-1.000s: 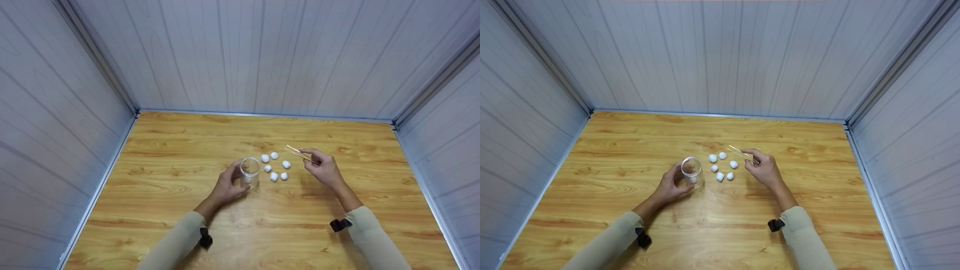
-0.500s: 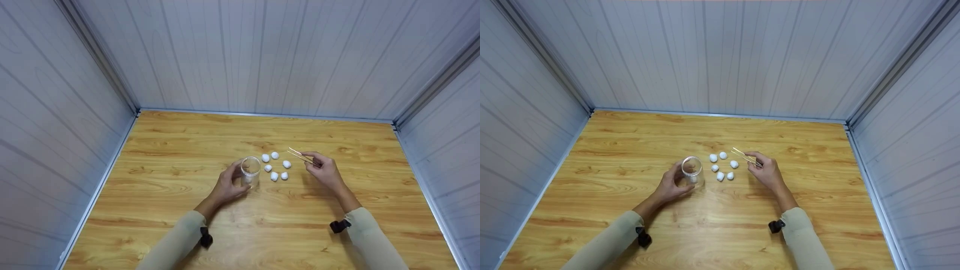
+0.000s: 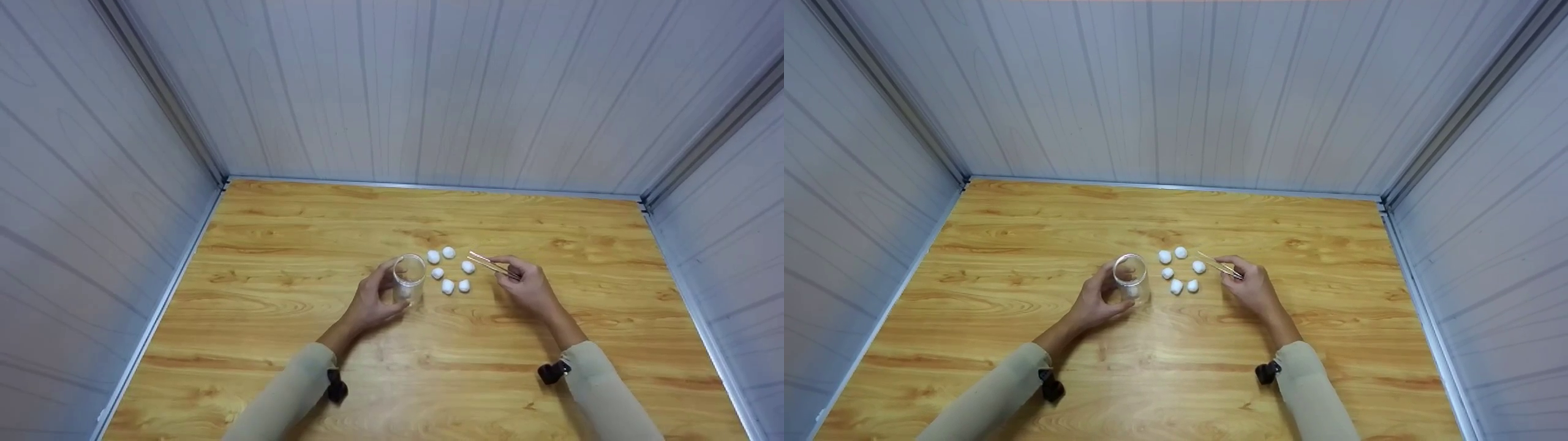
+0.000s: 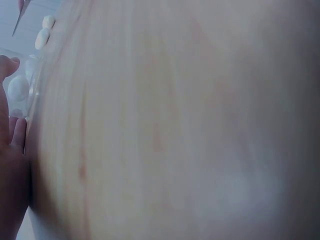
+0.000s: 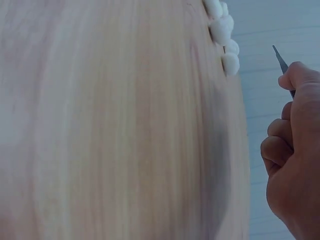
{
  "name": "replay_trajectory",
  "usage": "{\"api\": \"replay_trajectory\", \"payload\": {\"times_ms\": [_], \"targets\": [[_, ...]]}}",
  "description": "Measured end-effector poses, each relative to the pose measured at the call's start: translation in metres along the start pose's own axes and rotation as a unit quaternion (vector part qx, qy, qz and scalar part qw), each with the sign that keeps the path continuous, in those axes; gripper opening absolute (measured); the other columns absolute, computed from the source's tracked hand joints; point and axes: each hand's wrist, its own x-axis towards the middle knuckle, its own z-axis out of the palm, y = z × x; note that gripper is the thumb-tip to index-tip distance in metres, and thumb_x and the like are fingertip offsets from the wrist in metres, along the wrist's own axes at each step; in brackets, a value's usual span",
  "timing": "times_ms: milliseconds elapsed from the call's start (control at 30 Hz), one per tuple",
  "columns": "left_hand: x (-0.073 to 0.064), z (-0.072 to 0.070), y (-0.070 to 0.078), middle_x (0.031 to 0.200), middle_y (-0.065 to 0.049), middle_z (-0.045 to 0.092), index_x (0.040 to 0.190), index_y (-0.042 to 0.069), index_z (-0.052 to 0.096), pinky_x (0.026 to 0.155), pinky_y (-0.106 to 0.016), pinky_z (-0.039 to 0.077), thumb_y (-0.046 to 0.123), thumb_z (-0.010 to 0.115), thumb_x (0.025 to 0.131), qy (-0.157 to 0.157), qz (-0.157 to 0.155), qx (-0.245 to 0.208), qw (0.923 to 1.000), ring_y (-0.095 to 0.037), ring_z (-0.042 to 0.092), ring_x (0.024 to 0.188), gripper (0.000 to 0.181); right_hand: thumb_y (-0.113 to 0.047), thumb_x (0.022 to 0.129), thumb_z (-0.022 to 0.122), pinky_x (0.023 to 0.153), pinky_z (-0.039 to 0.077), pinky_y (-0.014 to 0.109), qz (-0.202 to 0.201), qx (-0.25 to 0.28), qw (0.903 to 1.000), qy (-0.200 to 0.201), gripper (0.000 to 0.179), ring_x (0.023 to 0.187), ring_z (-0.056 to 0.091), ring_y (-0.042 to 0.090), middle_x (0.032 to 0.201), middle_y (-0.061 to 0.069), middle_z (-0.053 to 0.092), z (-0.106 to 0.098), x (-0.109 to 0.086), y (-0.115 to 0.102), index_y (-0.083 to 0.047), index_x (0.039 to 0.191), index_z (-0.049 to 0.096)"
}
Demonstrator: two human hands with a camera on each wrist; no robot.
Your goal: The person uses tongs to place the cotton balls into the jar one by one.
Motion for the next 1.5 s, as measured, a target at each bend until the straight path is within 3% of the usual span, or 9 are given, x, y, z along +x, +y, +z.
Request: {"api": "replay_trajectory", "payload": {"times_ms": [467,667,800,867,933,1033,1100,1333,1500], "targets": [[-0.001,0.002,0.001,0.141,-0.026,0.073,0.162,0.000,0.049,0.109,-0.053,0.069,0.006,0.092,0.089,-0.002,0.004,0.012,0.9999,-0.046,0.075,0.130,0.085,0.007,0.098,0.077,0.055,0.032,0.014,0.052,-0.031,0.9977,-0.029,0.030,0.060,0.037,-0.004,0.070,-0.007,0.043,0.006,-0.008,0.013,-0.005,0.125,0.084],[0.000,0.001,0.002,0.143,-0.026,0.073,0.163,0.000,0.050,0.109,-0.051,0.069,0.007,0.093,0.089,-0.006,-0.002,0.015,0.9999,-0.044,0.075,0.131,0.086,0.006,0.097,0.076,0.055,0.033,0.013,0.053,-0.042,0.9973,-0.029,0.031,0.060,0.038,-0.006,0.068,-0.008,0.042,0.006,-0.009,0.015,-0.005,0.125,0.084],[-0.001,0.002,0.002,0.143,-0.026,0.074,0.162,0.001,0.050,0.109,-0.053,0.069,0.005,0.094,0.087,0.000,0.003,0.009,1.0000,-0.045,0.076,0.130,0.086,0.005,0.097,0.077,0.058,0.037,0.014,0.049,-0.041,0.9975,-0.029,0.029,0.062,0.041,-0.005,0.075,0.000,0.062,0.006,-0.008,0.015,-0.005,0.124,0.083],[-0.001,0.003,0.002,0.143,-0.025,0.074,0.162,0.001,0.050,0.109,-0.052,0.069,0.004,0.094,0.087,0.001,0.004,0.007,1.0000,-0.045,0.076,0.130,0.087,0.004,0.097,0.077,0.059,0.037,0.015,0.051,-0.043,0.9974,-0.029,0.028,0.063,0.042,-0.005,0.077,0.000,0.063,0.006,-0.008,0.015,-0.005,0.124,0.084],[-0.001,0.003,0.002,0.143,-0.025,0.074,0.162,0.002,0.051,0.110,-0.052,0.068,0.004,0.094,0.087,0.000,0.000,0.006,1.0000,-0.045,0.075,0.131,0.087,0.003,0.097,0.078,0.060,0.036,0.016,0.052,-0.052,0.9968,-0.031,0.029,0.063,0.041,-0.004,0.075,-0.002,0.060,0.006,-0.008,0.015,-0.005,0.124,0.083],[-0.001,0.002,0.003,0.144,-0.024,0.074,0.163,0.002,0.051,0.111,-0.053,0.068,0.006,0.094,0.087,-0.001,-0.007,0.005,1.0000,-0.044,0.075,0.132,0.087,0.001,0.098,0.077,0.059,0.035,0.017,0.051,-0.068,0.9958,-0.035,0.029,0.062,0.039,-0.004,0.069,-0.008,0.044,0.006,-0.008,0.015,-0.005,0.125,0.083],[-0.001,0.002,0.003,0.143,-0.025,0.074,0.163,0.003,0.051,0.110,-0.055,0.068,0.006,0.093,0.087,-0.001,-0.008,0.004,1.0000,-0.045,0.075,0.131,0.087,0.001,0.099,0.077,0.060,0.035,0.018,0.049,-0.078,0.9950,-0.037,0.028,0.063,0.040,-0.003,0.069,-0.008,0.044,0.006,-0.008,0.015,-0.005,0.126,0.082],[0.000,0.003,0.002,0.143,-0.025,0.074,0.163,0.002,0.050,0.111,-0.054,0.068,0.008,0.094,0.088,-0.002,-0.010,0.007,0.9999,-0.045,0.075,0.131,0.087,-0.003,0.103,0.078,0.065,0.039,0.021,0.035,-0.090,0.9945,-0.041,0.021,0.067,0.045,0.000,0.081,0.004,0.069,0.006,-0.008,0.014,-0.007,0.123,0.083],[-0.001,0.003,0.002,0.143,-0.024,0.074,0.162,0.001,0.049,0.111,-0.053,0.068,0.007,0.093,0.089,-0.006,-0.011,0.008,0.9999,-0.045,0.075,0.131,0.085,-0.005,0.105,0.077,0.061,0.033,0.022,0.040,-0.094,0.9935,-0.050,0.020,0.063,0.039,-0.001,0.070,-0.001,0.054,0.005,-0.008,0.015,-0.007,0.124,0.083]]}}
